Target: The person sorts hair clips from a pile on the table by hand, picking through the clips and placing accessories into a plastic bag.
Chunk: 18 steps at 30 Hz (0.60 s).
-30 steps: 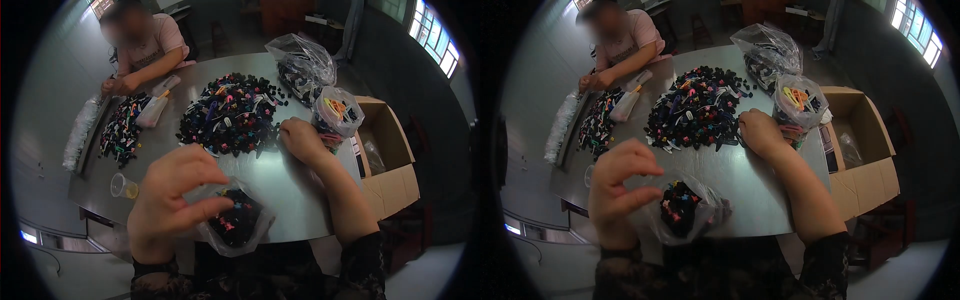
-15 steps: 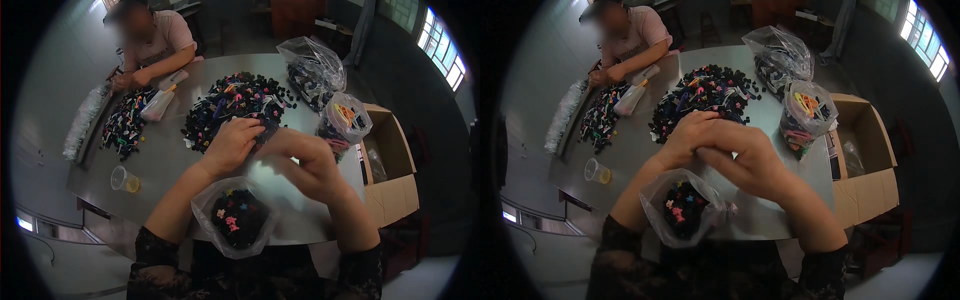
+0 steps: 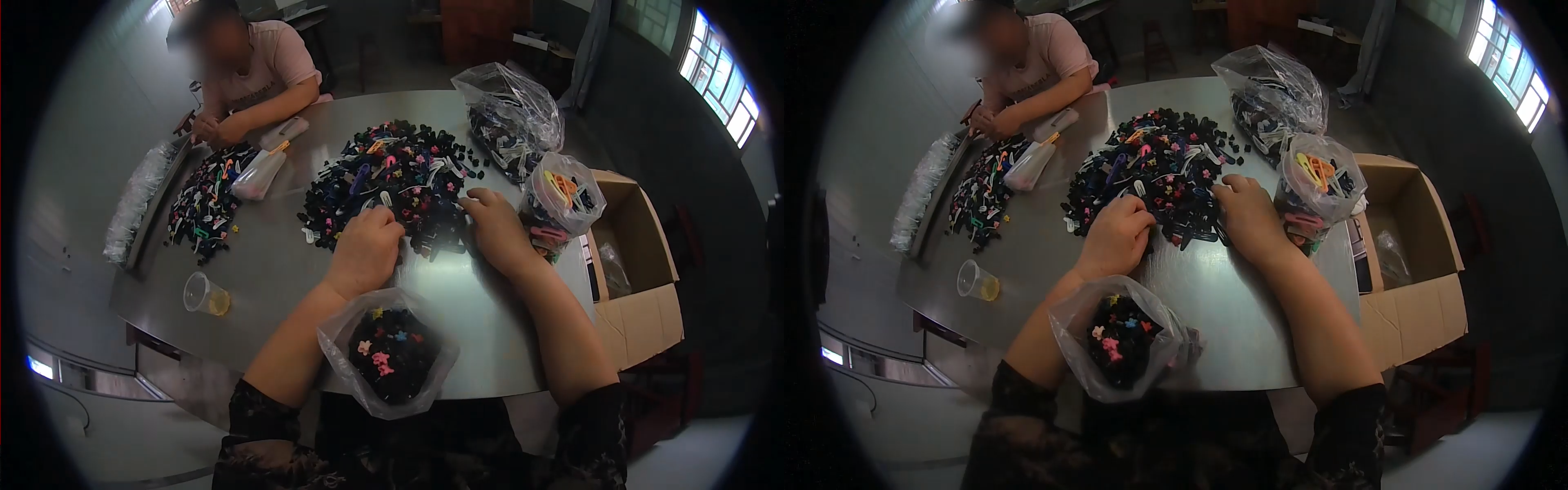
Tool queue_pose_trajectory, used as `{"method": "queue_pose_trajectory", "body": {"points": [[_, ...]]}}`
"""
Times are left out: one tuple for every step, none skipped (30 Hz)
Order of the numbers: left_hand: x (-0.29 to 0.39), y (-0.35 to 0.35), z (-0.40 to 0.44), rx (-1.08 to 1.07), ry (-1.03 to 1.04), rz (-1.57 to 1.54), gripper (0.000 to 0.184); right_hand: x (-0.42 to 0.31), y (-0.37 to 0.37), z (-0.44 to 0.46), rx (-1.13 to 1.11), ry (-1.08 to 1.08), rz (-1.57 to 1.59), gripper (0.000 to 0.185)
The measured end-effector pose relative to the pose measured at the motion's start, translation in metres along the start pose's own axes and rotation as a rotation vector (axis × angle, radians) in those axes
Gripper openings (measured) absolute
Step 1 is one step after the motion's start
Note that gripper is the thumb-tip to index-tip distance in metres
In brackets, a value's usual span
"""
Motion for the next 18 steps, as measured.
{"method": "queue_pose_trajectory", "body": {"points": [[0.002,-0.002,0.000,0.000,-0.002,-0.001,0.012,0.002,0.000,0.000,-0.002,-0.001,0.000,0.026],[0.005,-0.005,-0.001,0.020,-0.013,-0.031,0.017,0.004,0.002,-0.001,-0.072,0.018,0.035,0.023],[0.010,-0.008,0.001,0.040,-0.022,-0.062,0.022,0.004,0.004,0.001,-0.142,0.037,0.070,0.020],[0.013,-0.009,0.001,0.039,-0.021,-0.062,0.022,0.003,0.003,0.001,-0.141,0.039,0.069,0.020],[0.021,-0.006,0.001,-0.031,0.079,-0.061,0.029,0.004,0.002,0.000,-0.157,0.090,0.101,0.017],[0.027,-0.001,0.000,-0.101,0.176,-0.062,0.036,0.004,0.002,-0.001,-0.175,0.142,0.133,0.015],[0.029,0.007,-0.002,-0.199,0.203,-0.062,0.040,0.004,0.002,-0.002,-0.179,0.144,0.133,0.015],[0.028,0.011,-0.002,-0.199,0.200,-0.066,0.040,0.004,0.001,-0.002,-0.170,0.162,0.161,0.015],[0.027,0.013,-0.003,-0.198,0.199,-0.041,0.036,0.004,-0.001,-0.003,-0.162,0.179,0.189,0.015],[0.026,0.015,-0.002,-0.196,0.199,-0.014,0.033,0.005,-0.002,-0.003,-0.164,0.180,0.189,0.015],[0.023,0.015,-0.002,-0.198,0.199,-0.015,0.033,0.006,-0.002,-0.003,-0.179,0.182,0.216,0.014],[0.017,0.010,-0.001,-0.137,0.178,0.009,0.027,0.003,-0.006,-0.001,-0.192,0.185,0.243,0.014],[0.013,0.006,-0.001,-0.075,0.156,0.032,0.022,0.000,-0.010,0.001,-0.193,0.186,0.242,0.014],[0.012,0.005,-0.002,-0.074,0.156,0.031,0.022,-0.002,-0.017,0.004,-0.139,0.232,0.334,0.014],[0.011,0.002,-0.002,-0.052,0.143,0.017,0.019,-0.005,-0.024,0.009,-0.085,0.276,0.425,0.014],[0.010,0.000,-0.003,-0.029,0.129,0.004,0.018,-0.009,-0.030,0.011,-0.087,0.272,0.424,0.014],[0.009,0.000,-0.003,-0.026,0.126,0.004,0.018,-0.011,-0.035,0.012,-0.074,0.319,0.486,0.014],[0.009,0.000,-0.003,-0.033,0.132,0.000,0.018,-0.011,-0.037,0.012,-0.060,0.367,0.546,0.013]]}}
Point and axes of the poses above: each hand's wrist, its own z-axis towards the middle knuckle, its own y-axis out of the palm, x = y × z, the point moved 4 cm from there along z, towards the middle knuckle, and after that the axes turned 4 degrees about -z, right-handed, at the moved point
